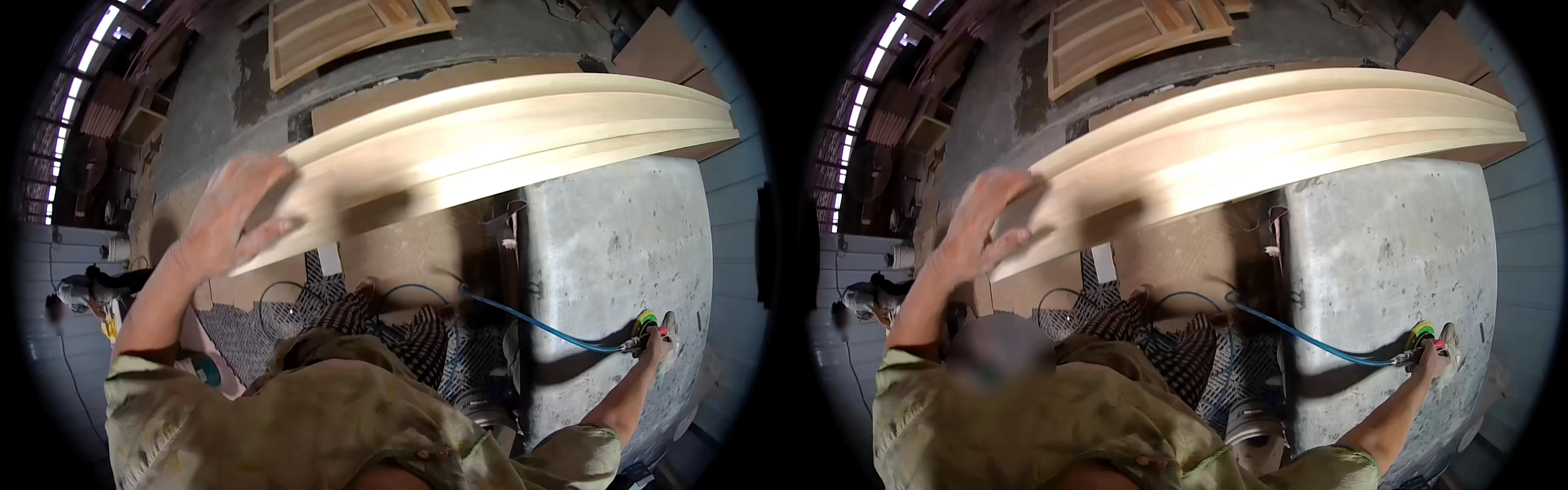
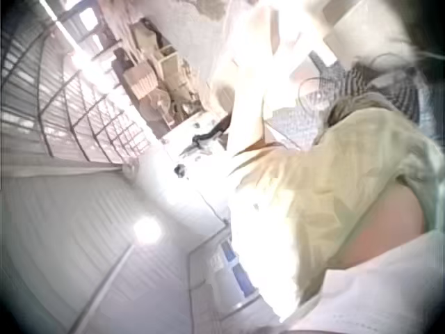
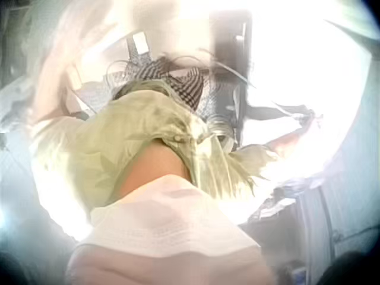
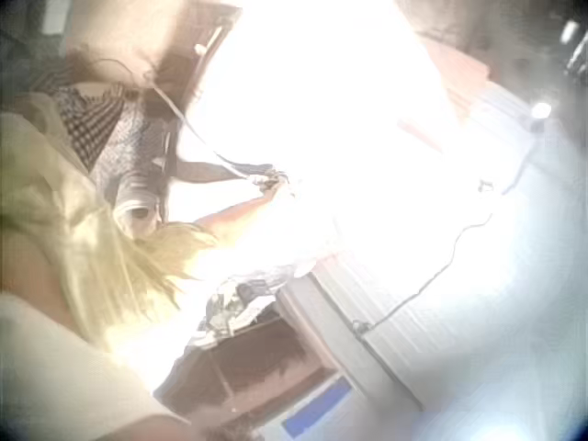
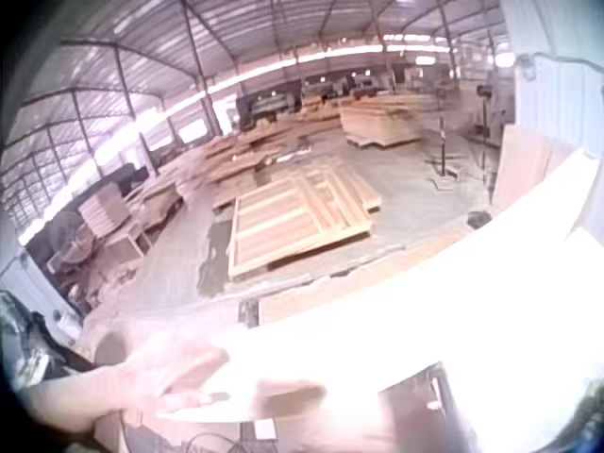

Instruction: The person uses a power sander to smooth the surfaces and edges of a wooden frame, periodically wiping the wood with a cloth.

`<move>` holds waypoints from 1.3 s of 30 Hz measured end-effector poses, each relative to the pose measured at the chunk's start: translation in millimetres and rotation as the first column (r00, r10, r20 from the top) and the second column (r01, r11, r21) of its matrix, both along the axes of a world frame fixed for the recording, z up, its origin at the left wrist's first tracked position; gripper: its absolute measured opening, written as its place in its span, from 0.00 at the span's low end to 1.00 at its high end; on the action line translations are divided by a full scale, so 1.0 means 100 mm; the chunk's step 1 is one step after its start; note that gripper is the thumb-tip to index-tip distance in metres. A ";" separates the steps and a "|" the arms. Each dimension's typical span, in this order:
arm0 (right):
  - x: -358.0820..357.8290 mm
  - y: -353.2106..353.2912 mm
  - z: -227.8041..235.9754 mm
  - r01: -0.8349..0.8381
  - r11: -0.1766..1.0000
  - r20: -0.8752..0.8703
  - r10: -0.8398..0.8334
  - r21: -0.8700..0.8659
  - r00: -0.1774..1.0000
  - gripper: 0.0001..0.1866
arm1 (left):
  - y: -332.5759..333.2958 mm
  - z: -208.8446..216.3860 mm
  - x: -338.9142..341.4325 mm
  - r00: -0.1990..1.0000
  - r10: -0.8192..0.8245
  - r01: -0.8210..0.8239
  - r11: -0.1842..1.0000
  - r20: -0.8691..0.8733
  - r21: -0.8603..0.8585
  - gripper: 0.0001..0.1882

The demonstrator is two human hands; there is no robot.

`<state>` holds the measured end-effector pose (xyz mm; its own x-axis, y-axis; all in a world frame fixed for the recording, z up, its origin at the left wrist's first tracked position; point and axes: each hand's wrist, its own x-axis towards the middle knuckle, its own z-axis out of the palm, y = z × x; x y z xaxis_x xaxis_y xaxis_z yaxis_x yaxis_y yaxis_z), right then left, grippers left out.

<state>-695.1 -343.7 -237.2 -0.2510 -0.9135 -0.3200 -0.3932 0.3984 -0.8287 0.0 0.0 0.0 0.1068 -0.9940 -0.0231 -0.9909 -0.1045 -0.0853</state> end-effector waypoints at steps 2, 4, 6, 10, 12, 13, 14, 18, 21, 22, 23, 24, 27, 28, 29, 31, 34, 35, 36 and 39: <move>0.42 0.28 0.24 0.017 0.999 -0.021 -0.018 -0.045 1.000 0.41 | 0.05 -0.08 0.02 0.993 0.053 -0.047 0.997 -0.105 0.058 0.39; 0.79 0.49 0.19 0.058 0.977 0.088 -0.041 -0.204 0.995 0.36 | 0.07 -0.67 0.37 0.997 0.005 -0.007 0.999 -0.080 -0.032 0.39; 1.26 0.76 0.41 -0.089 0.947 0.063 0.113 -0.308 0.992 0.32 | 0.06 -0.85 0.56 0.976 -0.034 0.018 0.997 -0.215 -0.072 0.38; 2.80 1.10 1.43 -0.401 0.830 -0.082 0.402 -0.388 0.912 0.32 | -0.03 -0.87 0.79 0.905 0.061 -0.027 0.996 -0.422 0.085 0.29; 3.62 1.21 1.78 -0.515 0.753 -0.194 0.480 -0.410 0.856 0.33 | -0.06 -0.91 0.86 0.835 0.094 -0.028 0.991 -0.541 0.130 0.27; 3.90 1.28 1.90 -0.588 0.703 -0.240 0.538 -0.400 0.808 0.35 | -0.11 -0.92 0.88 0.803 0.047 0.013 0.995 -0.594 0.096 0.27; 4.16 1.36 1.91 -0.708 0.596 -0.278 0.657 -0.378 0.701 0.37 | -0.13 -0.93 0.89 0.767 0.052 0.026 0.993 -0.639 0.113 0.27; 5.47 2.43 2.07 -0.990 0.132 -0.642 0.755 -0.047 0.131 0.35 | -0.09 -0.99 1.01 0.763 0.022 0.075 0.990 -0.646 0.122 0.29; 5.80 2.74 2.10 -1.000 -0.014 -0.592 0.805 0.012 -0.018 0.32 | 0.01 -0.94 1.08 0.800 -0.009 0.140 0.975 -0.601 0.171 0.29; 5.79 2.69 2.08 -0.999 0.013 -0.632 0.774 -0.038 0.034 0.32 | 0.07 -0.95 1.11 0.812 -0.024 0.143 0.977 -0.584 0.160 0.29; 5.73 2.61 1.99 -0.983 0.147 -0.589 0.787 -0.108 0.182 0.31 | 0.12 -0.95 1.12 0.823 -0.039 0.149 0.978 -0.567 0.148 0.29; 5.70 2.58 2.04 -0.970 0.216 -0.604 0.761 -0.108 0.237 0.31 | 0.14 -0.93 1.08 0.791 0.047 0.103 0.973 -0.610 0.207 0.29; 5.79 2.86 2.10 -0.941 0.332 -0.578 0.755 -0.071 0.310 0.30 | 0.15 -1.13 1.13 0.816 -0.098 0.114 0.993 -0.569 -0.008 0.29; 5.91 3.07 2.05 -0.958 0.285 -0.559 0.796 0.010 0.231 0.30 | 0.16 -1.08 1.18 0.801 -0.064 0.114 0.992 -0.595 0.047 0.29; 5.89 3.26 2.00 -0.994 0.086 -0.653 0.750 -0.061 0.105 0.31 | 0.18 -1.02 1.19 0.783 -0.039 0.127 0.987 -0.620 0.098 0.28; 5.80 3.59 1.92 -0.981 -0.121 -0.668 0.744 -0.151 0.011 0.34 | 0.20 -0.99 1.16 0.787 -0.004 0.082 0.992 -0.616 0.098 0.28; 5.55 3.29 1.87 -0.992 0.054 -0.683 0.722 -0.110 0.115 0.34 | 0.29 -0.99 1.22 0.832 0.058 0.018 0.991 -0.551 0.132 0.32; 5.39 3.00 1.78 -0.971 0.177 -0.711 0.661 -0.163 0.240 0.34 | 0.31 -0.90 1.18 0.828 0.113 -0.010 0.982 -0.549 0.186 0.33; 5.17 2.74 1.62 -0.867 0.352 -0.580 0.645 -0.352 0.497 0.34 | 0.26 -0.88 1.13 0.831 0.107 -0.008 0.984 -0.546 0.180 0.33; 4.44 1.83 1.22 -0.340 0.736 -0.001 0.419 -0.586 0.908 0.36 | 0.10 -0.89 1.01 0.840 0.104 -0.028 0.989 -0.532 0.148 0.33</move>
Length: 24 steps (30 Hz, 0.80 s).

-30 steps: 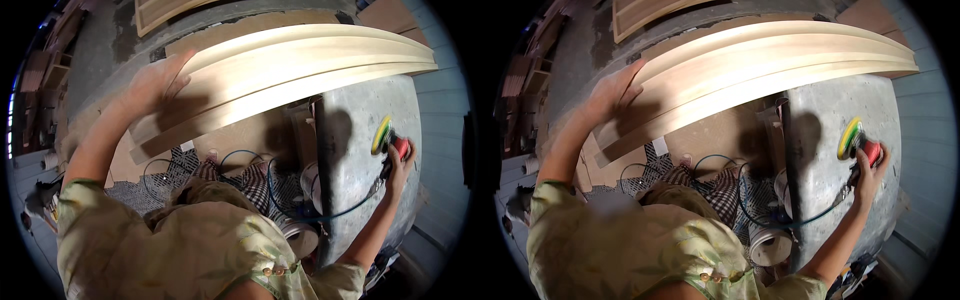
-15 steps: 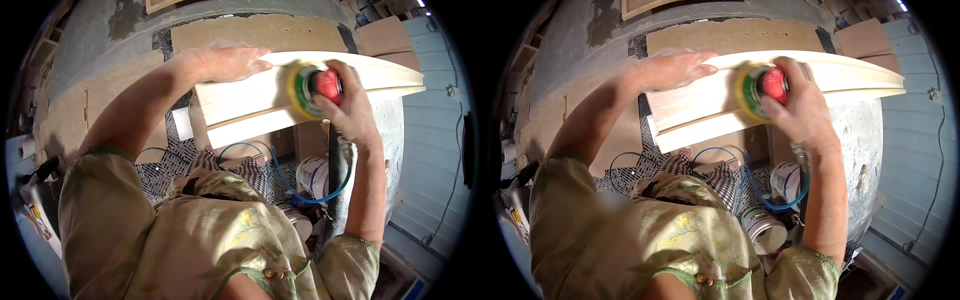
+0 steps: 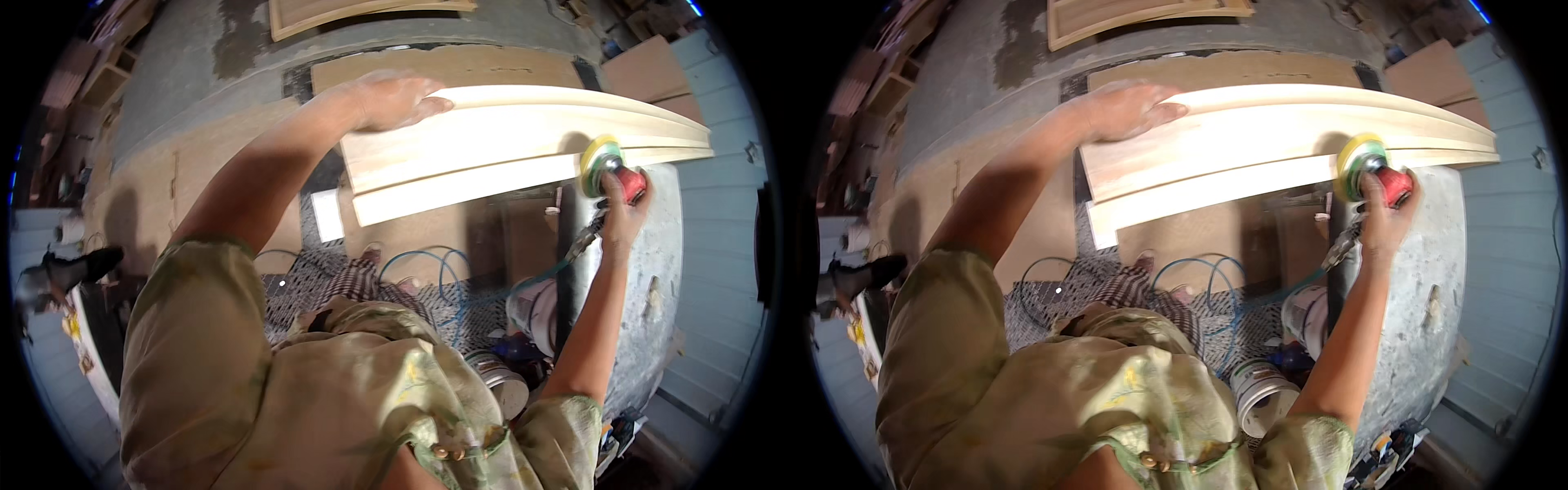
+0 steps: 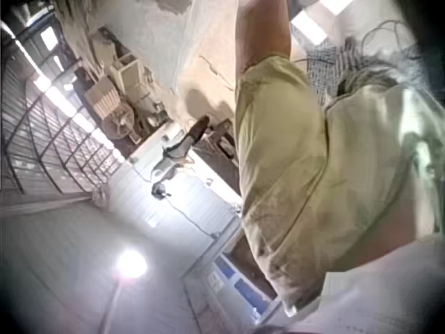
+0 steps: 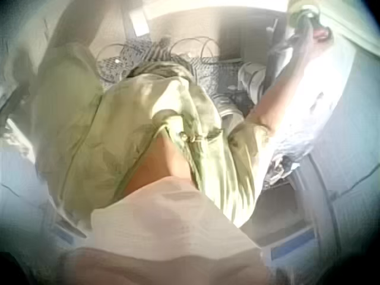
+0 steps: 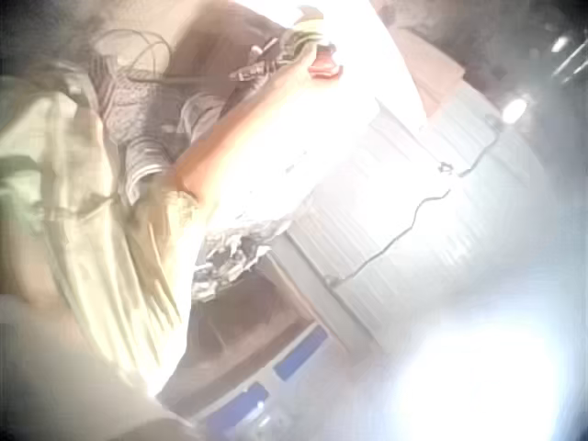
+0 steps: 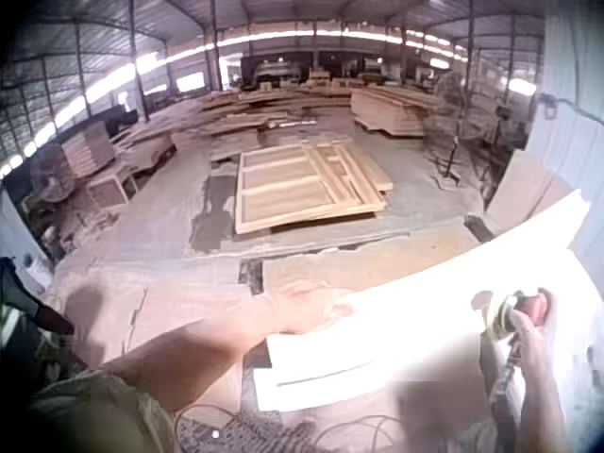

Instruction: The person uses a power sander to smooth the surfaces and edges of a wooden frame, periodically wiping the wood with a cloth.

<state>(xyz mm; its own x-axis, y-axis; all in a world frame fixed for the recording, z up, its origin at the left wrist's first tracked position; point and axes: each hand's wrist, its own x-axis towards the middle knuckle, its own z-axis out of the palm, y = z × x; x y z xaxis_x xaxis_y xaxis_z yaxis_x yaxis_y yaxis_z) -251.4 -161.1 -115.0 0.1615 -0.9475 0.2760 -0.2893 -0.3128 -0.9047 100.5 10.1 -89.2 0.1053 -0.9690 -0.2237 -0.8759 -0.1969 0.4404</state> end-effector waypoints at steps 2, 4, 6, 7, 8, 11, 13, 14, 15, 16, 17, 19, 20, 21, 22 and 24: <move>0.04 0.06 -0.18 0.199 0.978 0.160 -0.206 0.057 0.965 0.35 | -0.03 -0.02 0.05 0.999 -0.019 0.018 1.000 -0.043 -0.012 0.32; 0.44 0.75 -0.36 0.101 0.992 0.334 -0.119 0.071 0.935 0.36 | 0.04 -0.08 0.09 1.000 0.017 -0.017 1.000 -0.023 -0.010 0.30; 0.70 1.47 -0.61 0.033 0.984 0.137 -0.008 -0.177 0.991 0.36 | 0.01 -0.08 0.12 1.000 -0.010 0.009 0.999 -0.013 -0.047 0.29; 0.91 1.81 -0.53 -0.084 0.913 0.024 0.102 -0.399 0.994 0.33 | 0.04 -0.19 0.20 1.000 -0.008 0.007 0.997 -0.007 -0.071 0.29; 1.09 2.13 -0.44 -0.189 0.778 -0.092 0.168 -0.599 0.982 0.32 | 0.02 -0.24 0.23 1.000 -0.028 0.027 0.994 -0.013 -0.104 0.30; 1.21 2.44 -0.25 -0.650 0.533 -0.441 0.477 -0.542 0.760 0.21 | 0.00 -0.09 0.15 0.996 -0.005 0.002 0.999 -0.086 -0.038 0.32; 1.18 2.35 -0.26 -0.611 0.581 -0.460 0.405 -0.538 0.790 0.20 | 0.00 -0.10 0.17 0.992 0.001 -0.006 0.999 -0.123 -0.045 0.33; 1.09 2.21 -0.21 -0.546 0.663 -0.440 0.344 -0.511 0.830 0.23 | 0.01 -0.07 0.18 0.990 -0.006 -0.002 0.998 -0.140 -0.055 0.34; 1.00 1.97 -0.08 -0.519 0.669 -0.449 0.297 -0.532 0.843 0.26 | -0.06 -0.19 0.22 0.989 -0.023 0.016 0.999 -0.149 -0.050 0.34; 0.98 1.72 0.02 -0.489 0.685 -0.492 0.213 -0.541 0.844 0.28 | 0.03 -0.18 0.21 0.990 0.020 -0.026 0.999 -0.139 -0.041 0.34; 0.99 1.57 0.16 -0.410 0.804 -0.500 0.166 -0.431 0.850 0.29 | 0.01 -0.18 0.21 0.981 0.035 -0.039 0.999 -0.191 -0.018 0.34; 1.15 1.48 0.51 -0.273 0.940 -0.639 0.083 -0.204 0.765 0.28 | -0.06 -0.18 0.14 0.962 0.013 -0.010 1.000 -0.272 0.013 0.34; 1.23 1.52 0.60 -0.243 0.962 -0.738 0.077 -0.121 0.670 0.29 | -0.07 -0.15 0.12 0.956 -0.010 0.016 1.000 -0.293 0.018 0.34; 1.33 1.63 0.56 -0.385 0.902 -0.776 0.097 -0.196 0.623 0.30 | -0.06 -0.25 0.18 0.938 -0.034 0.022 0.999 -0.344 -0.038 0.33; 1.42 1.79 0.48 -0.523 0.818 -0.819 0.116 -0.242 0.561 0.31 | -0.03 -0.27 0.22 0.942 -0.055 0.041 0.998 -0.332 -0.050 0.32; 1.57 2.15 0.68 -0.742 0.664 -0.844 0.344 -0.092 0.412 0.33 | -0.02 -0.24 0.23 0.942 -0.040 0.035 0.999 -0.333 -0.021 0.31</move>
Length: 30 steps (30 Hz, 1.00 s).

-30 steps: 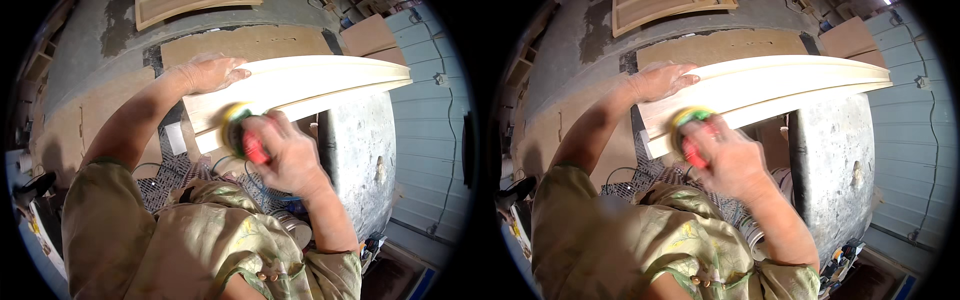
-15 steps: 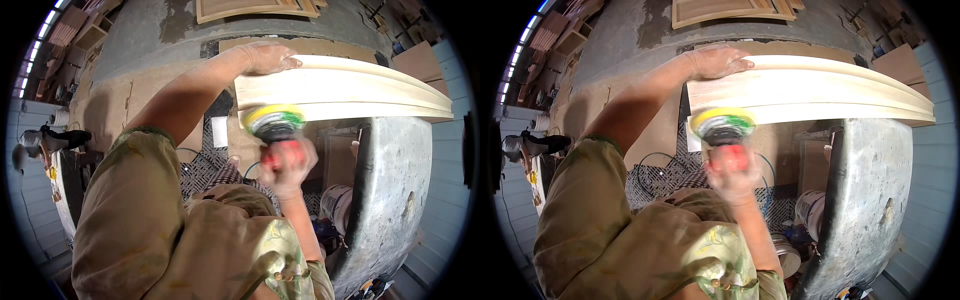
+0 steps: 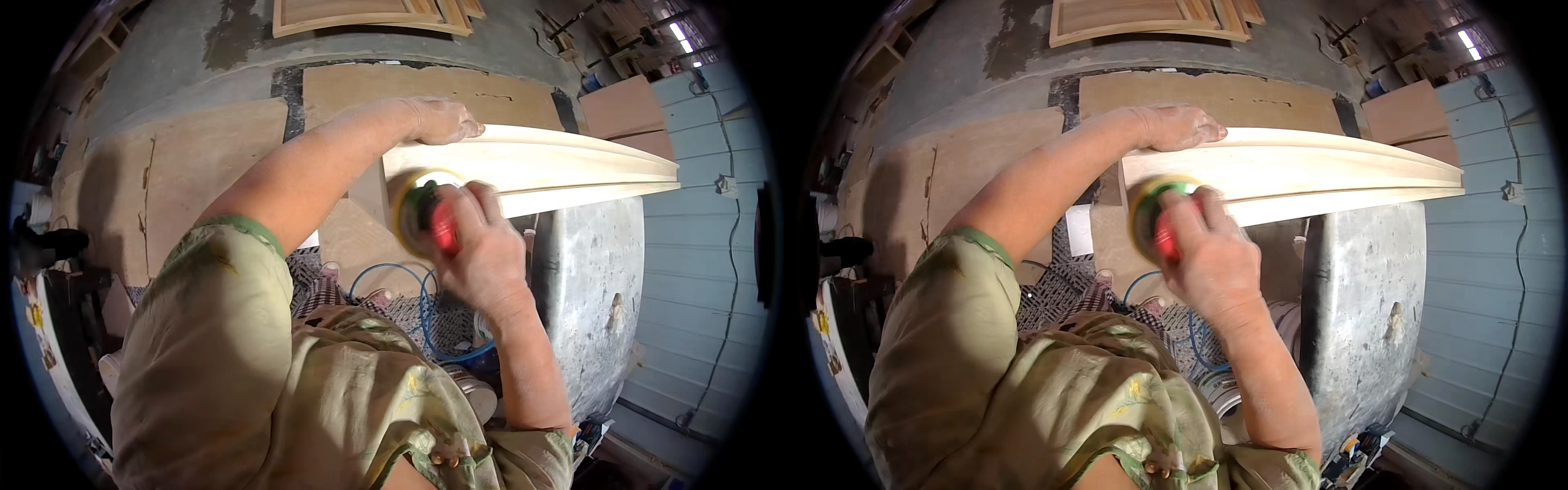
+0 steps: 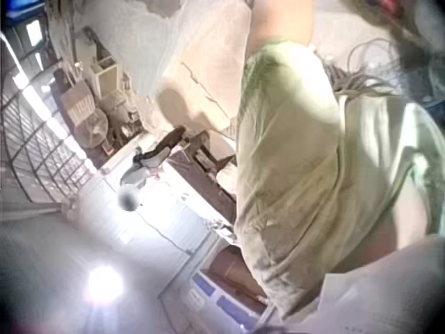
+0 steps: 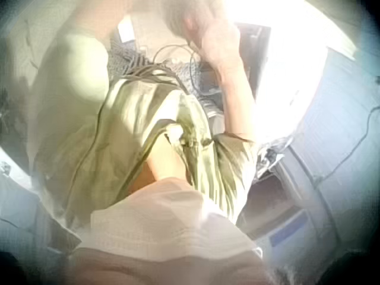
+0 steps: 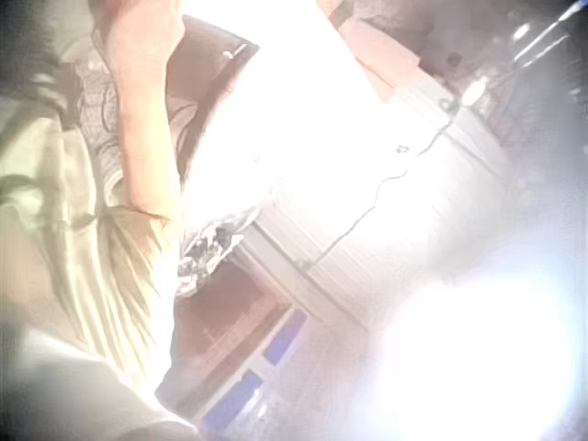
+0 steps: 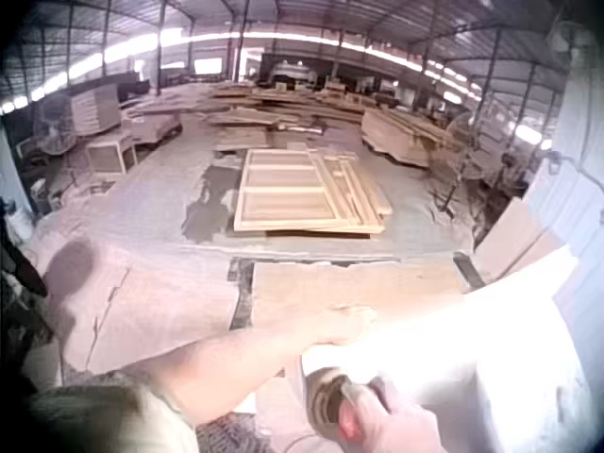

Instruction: The person uses a power sander to smooth the surfaces and edges of a wooden frame, periodically wiping the wood with a cloth.

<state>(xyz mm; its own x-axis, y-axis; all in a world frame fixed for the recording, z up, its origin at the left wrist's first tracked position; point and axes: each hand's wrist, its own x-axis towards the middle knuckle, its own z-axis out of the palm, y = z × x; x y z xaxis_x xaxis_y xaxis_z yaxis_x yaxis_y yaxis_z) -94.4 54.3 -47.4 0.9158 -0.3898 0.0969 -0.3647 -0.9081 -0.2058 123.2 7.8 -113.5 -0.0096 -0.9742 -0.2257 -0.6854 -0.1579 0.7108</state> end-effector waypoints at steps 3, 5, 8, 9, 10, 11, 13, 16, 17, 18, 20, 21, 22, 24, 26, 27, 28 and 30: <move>0.18 -0.33 0.15 0.168 0.981 -0.240 -0.142 0.093 0.960 0.32 | 0.01 -0.06 0.05 0.999 -0.024 0.026 0.998 0.030 -0.057 0.27; 0.09 -0.96 0.23 0.373 0.926 -0.322 -0.337 0.058 0.885 0.31 | -0.03 0.06 -0.14 0.998 0.011 -0.009 1.000 0.054 -0.027 0.26; 0.04 -1.40 0.47 0.425 0.905 -0.548 -0.353 0.003 0.758 0.29 | -0.10 0.06 -0.19 0.999 -0.048 0.048 0.998 -0.001 -0.050 0.27; 0.09 -1.31 0.36 0.344 0.939 -0.392 -0.321 -0.012 0.862 0.29 | -0.03 0.06 -0.08 1.000 -0.022 0.023 0.997 0.018 -0.068 0.27; 0.21 -1.11 0.35 0.374 0.926 -0.421 -0.320 0.050 0.849 0.30 | 0.00 0.04 -0.06 0.999 -0.010 0.012 0.996 0.032 -0.090 0.27; 0.23 -0.92 0.32 0.351 0.933 -0.439 -0.282 0.083 0.853 0.30 | 0.03 0.15 -0.07 0.999 -0.009 0.010 0.999 0.036 -0.040 0.26; 0.15 -0.48 0.19 0.076 0.987 -0.239 -0.040 0.145 0.970 0.30 | 0.11 0.16 -0.08 0.999 0.012 -0.011 1.000 0.036 -0.026 0.26; -0.08 -0.49 0.12 0.017 0.986 -0.136 0.006 0.168 0.991 0.30 | 0.16 0.06 -0.03 1.000 0.019 -0.018 0.999 0.022 -0.044 0.26; -0.17 -0.70 0.07 0.135 0.980 -0.140 -0.114 0.149 0.984 0.31 | 0.17 -0.03 -0.01 0.999 0.026 -0.024 0.998 0.038 -0.050 0.26; -0.27 -0.98 0.08 0.242 0.962 -0.135 -0.225 0.127 0.965 0.33 | 0.20 -0.01 -0.01 0.997 0.043 -0.039 0.997 0.061 -0.063 0.27; -0.67 -1.81 0.01 0.406 0.910 0.049 -0.410 0.081 0.911 0.33 | 0.22 0.18 -0.12 0.990 0.090 -0.093 0.995 0.104 0.025 0.26; -0.92 -2.31 -0.06 0.507 0.861 0.080 -0.508 0.031 0.858 0.34 | 0.14 0.27 -0.18 0.996 0.061 -0.065 0.996 0.059 0.064 0.26; -1.23 -2.80 -0.05 0.600 0.800 0.058 -0.599 0.011 0.799 0.33 | 0.05 0.25 -0.25 0.996 0.028 -0.030 0.999 0.083 0.026 0.26; -1.75 -3.40 0.00 0.715 0.683 0.039 -0.726 0.148 0.686 0.32 | -0.21 0.25 -0.33 0.988 -0.037 0.047 0.997 0.149 -0.064 0.27; -1.55 -3.17 -0.07 0.659 0.749 0.095 -0.662 0.069 0.743 0.33 | -0.59 0.24 -0.49 0.973 0.015 -0.026 0.999 0.231 0.046 0.28; -1.39 -2.88 -0.09 0.560 0.826 0.186 -0.561 0.063 0.806 0.34 | -0.80 0.23 -0.60 0.963 0.056 -0.067 0.997 0.263 0.033 0.28; -1.25 -2.57 -0.31 0.418 0.908 0.271 -0.412 0.041 0.870 0.32 | -0.99 0.21 -0.71 0.951 0.099 -0.114 0.993 0.293 0.034 0.29; -1.19 -2.00 -0.32 0.098 0.995 0.400 -0.101 0.027 0.911 0.27 | -1.51 0.11 -0.83 0.978 0.075 -0.083 0.996 0.197 0.034 0.32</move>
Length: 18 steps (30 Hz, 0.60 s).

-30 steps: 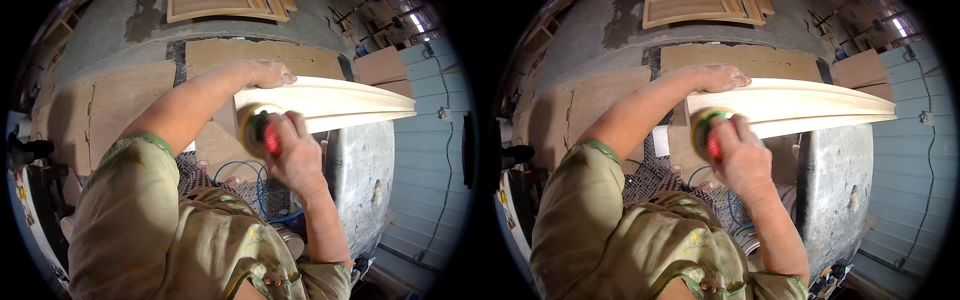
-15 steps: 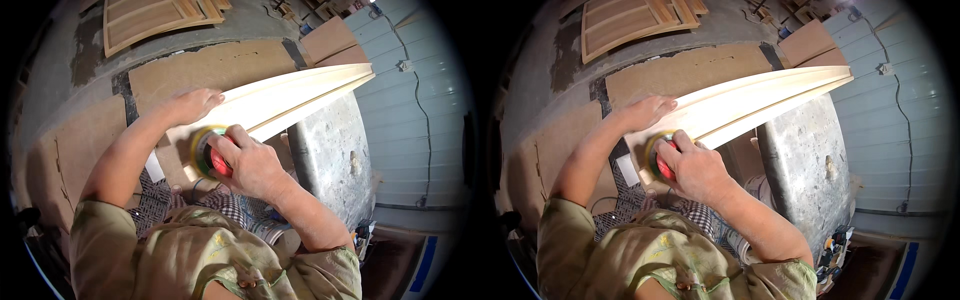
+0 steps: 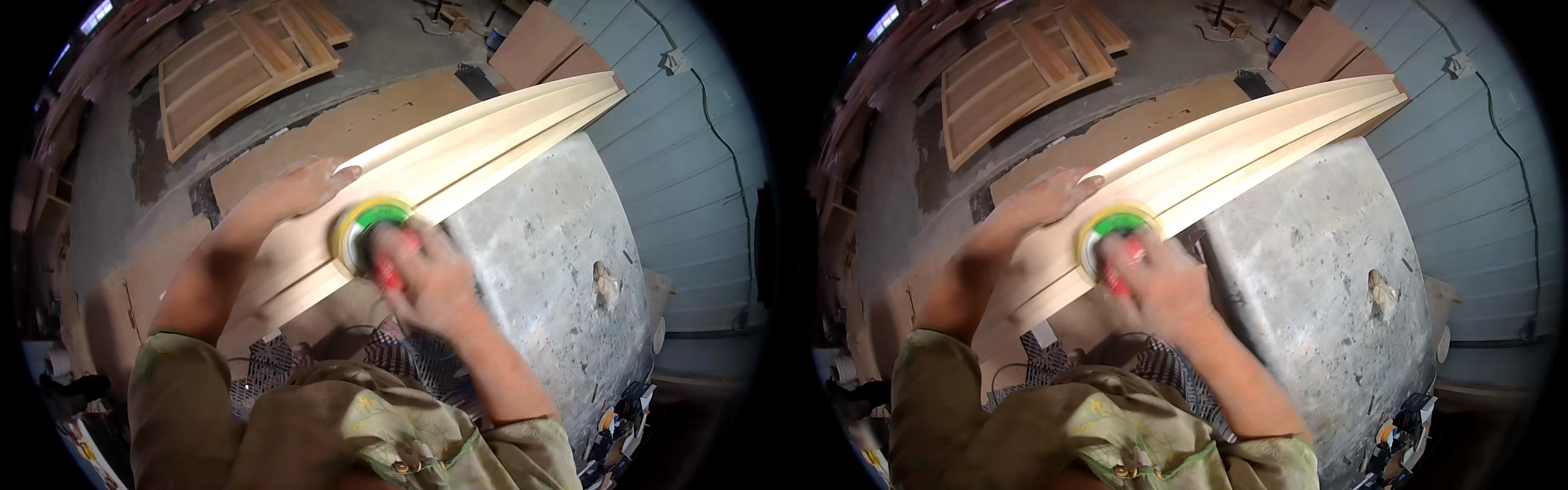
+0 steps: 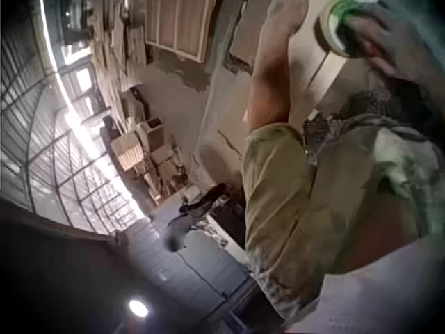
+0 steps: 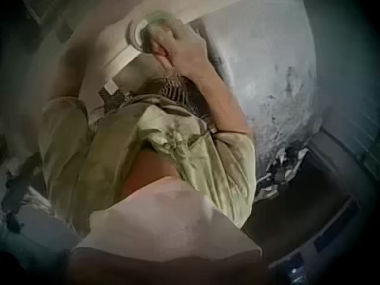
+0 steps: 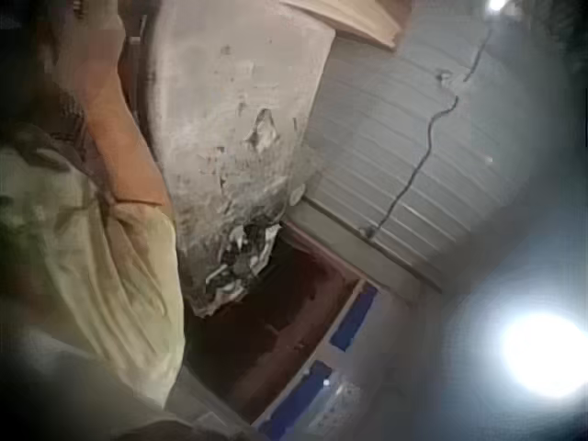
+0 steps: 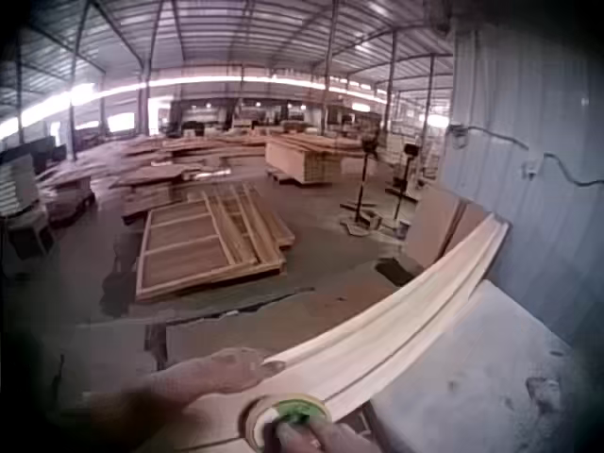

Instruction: The person uses a power sander to smooth the surfaces and edges of a wooden frame, periodically wiping the wood with a cloth.

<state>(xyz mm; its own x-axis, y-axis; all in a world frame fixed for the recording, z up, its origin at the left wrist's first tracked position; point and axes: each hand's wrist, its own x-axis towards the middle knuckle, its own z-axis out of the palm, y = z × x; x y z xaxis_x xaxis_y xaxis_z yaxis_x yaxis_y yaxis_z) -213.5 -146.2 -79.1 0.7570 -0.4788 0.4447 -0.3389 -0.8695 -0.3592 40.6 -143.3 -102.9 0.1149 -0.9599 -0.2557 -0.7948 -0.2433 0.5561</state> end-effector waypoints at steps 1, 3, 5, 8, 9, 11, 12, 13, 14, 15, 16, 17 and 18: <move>-0.10 0.13 -0.12 -0.080 0.992 0.058 0.086 -0.098 0.995 0.25 | -0.26 0.00 -0.11 0.999 0.001 0.000 1.000 -0.045 0.024 0.31; -0.32 -0.05 -0.37 -0.108 0.981 0.181 0.137 -0.162 0.974 0.23 | -0.53 0.06 -0.29 0.994 -0.004 0.014 0.995 -0.110 0.095 0.30; -0.64 -0.66 -0.56 0.095 0.988 0.383 -0.041 -0.124 0.923 0.20 | -0.57 0.10 -0.37 0.999 -0.033 0.032 0.999 -0.040 -0.020 0.30; -1.32 -2.08 -0.74 0.447 0.894 0.511 -0.369 -0.034 0.776 0.34 | -0.58 0.15 -0.41 0.998 -0.059 0.058 0.998 -0.030 -0.019 0.29; -1.52 -2.54 -0.74 0.539 0.806 0.527 -0.576 0.243 0.625 0.33 | -0.59 0.06 -0.36 0.999 -0.047 0.047 0.999 -0.019 0.004 0.28; -1.93 -3.01 -0.54 0.537 0.550 0.335 -0.828 0.639 0.449 0.33 | -0.72 0.30 -0.54 0.999 -0.029 0.025 0.988 0.026 0.155 0.28; -2.02 -3.11 -0.58 0.531 0.511 0.332 -0.854 0.675 0.400 0.32 | -0.80 0.37 -0.59 0.999 -0.017 0.006 0.976 0.048 0.216 0.27; -1.92 -3.02 -0.77 0.523 0.588 0.393 -0.806 0.616 0.443 0.35 | -0.72 0.27 -0.49 0.997 -0.010 0.001 0.992 0.072 0.123 0.28; -1.50 -2.59 -0.58 0.395 0.544 0.317 -0.801 0.740 0.508 0.33 | -0.56 0.25 -0.43 0.997 0.051 -0.058 0.991 0.061 0.117 0.29; -1.48 -2.40 -0.83 0.581 0.694 0.339 -0.717 0.425 0.609 0.33 | -0.55 0.27 -0.44 0.998 0.047 -0.054 0.984 0.043 0.170 0.29; -1.28 -2.07 -0.70 0.482 0.867 0.369 -0.491 0.122 0.789 0.33 | -0.52 0.30 -0.40 0.997 0.063 -0.071 0.972 0.042 0.224 0.29; -1.17 -1.82 -0.58 0.377 0.911 0.306 -0.411 0.166 0.859 0.31 | -0.43 0.30 -0.36 0.996 0.075 -0.084 0.977 0.053 0.196 0.29; -1.15 -1.90 -0.38 0.363 0.920 0.246 -0.390 0.146 0.888 0.31 | -0.33 0.30 -0.33 0.994 0.082 -0.093 0.980 0.069 0.173 0.30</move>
<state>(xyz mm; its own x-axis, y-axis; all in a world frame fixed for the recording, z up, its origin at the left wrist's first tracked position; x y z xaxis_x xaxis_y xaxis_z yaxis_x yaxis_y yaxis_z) -328.8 -336.5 -117.4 0.3720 -0.7531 0.5426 -0.5152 -0.6538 -0.5542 7.4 -176.6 -73.2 0.2174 -0.8860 -0.4095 -0.7972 -0.4033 0.4492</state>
